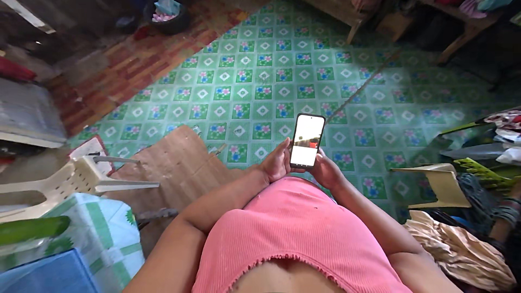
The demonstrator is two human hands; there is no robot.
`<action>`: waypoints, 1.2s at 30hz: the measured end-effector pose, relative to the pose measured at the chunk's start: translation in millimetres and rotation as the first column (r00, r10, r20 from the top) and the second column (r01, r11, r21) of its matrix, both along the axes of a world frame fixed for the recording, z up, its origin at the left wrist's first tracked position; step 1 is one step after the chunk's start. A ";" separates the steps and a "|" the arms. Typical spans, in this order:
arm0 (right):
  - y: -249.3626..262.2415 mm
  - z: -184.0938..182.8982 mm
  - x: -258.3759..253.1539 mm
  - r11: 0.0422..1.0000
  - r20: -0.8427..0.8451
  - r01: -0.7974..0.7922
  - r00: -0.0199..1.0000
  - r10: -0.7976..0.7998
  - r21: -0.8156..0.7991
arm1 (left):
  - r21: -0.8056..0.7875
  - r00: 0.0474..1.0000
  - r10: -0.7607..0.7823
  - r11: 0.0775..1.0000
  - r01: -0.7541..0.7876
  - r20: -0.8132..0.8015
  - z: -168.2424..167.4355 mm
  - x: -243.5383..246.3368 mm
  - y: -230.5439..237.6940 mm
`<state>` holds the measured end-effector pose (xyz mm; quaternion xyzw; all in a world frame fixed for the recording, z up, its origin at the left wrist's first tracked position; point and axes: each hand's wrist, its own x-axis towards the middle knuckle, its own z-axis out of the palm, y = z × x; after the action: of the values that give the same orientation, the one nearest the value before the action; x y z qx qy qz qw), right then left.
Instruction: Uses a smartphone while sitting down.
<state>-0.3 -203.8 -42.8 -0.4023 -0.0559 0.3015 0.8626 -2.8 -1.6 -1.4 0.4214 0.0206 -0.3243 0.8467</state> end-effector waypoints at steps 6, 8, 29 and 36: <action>-1.7 -2.2 1.8 0.996 0.005 0.030 1.000 -0.030 -0.079 | 0.010 1.000 -0.022 1.000 0.022 0.011 -1.7 -1.9 2.2; -0.2 -2.1 1.4 0.995 0.008 0.042 0.999 -0.042 -0.086 | 0.009 1.000 -0.013 1.000 0.013 0.008 -1.5 -2.4 2.7; 7.6 -1.7 -3.8 0.987 0.005 0.065 0.998 -0.065 -0.146 | 0.030 0.998 0.011 1.000 -0.009 -0.059 -4.8 -1.7 4.9; 5.0 -1.4 -4.4 0.988 0.031 0.064 0.998 -0.061 -0.142 | 0.036 0.997 0.015 0.999 -0.012 -0.071 -2.7 -1.7 2.3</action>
<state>-4.7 -198.9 -44.2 -0.4686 -0.0329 0.2722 0.8398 -4.5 0.7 -4.1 0.4245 0.0595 -0.3331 0.8399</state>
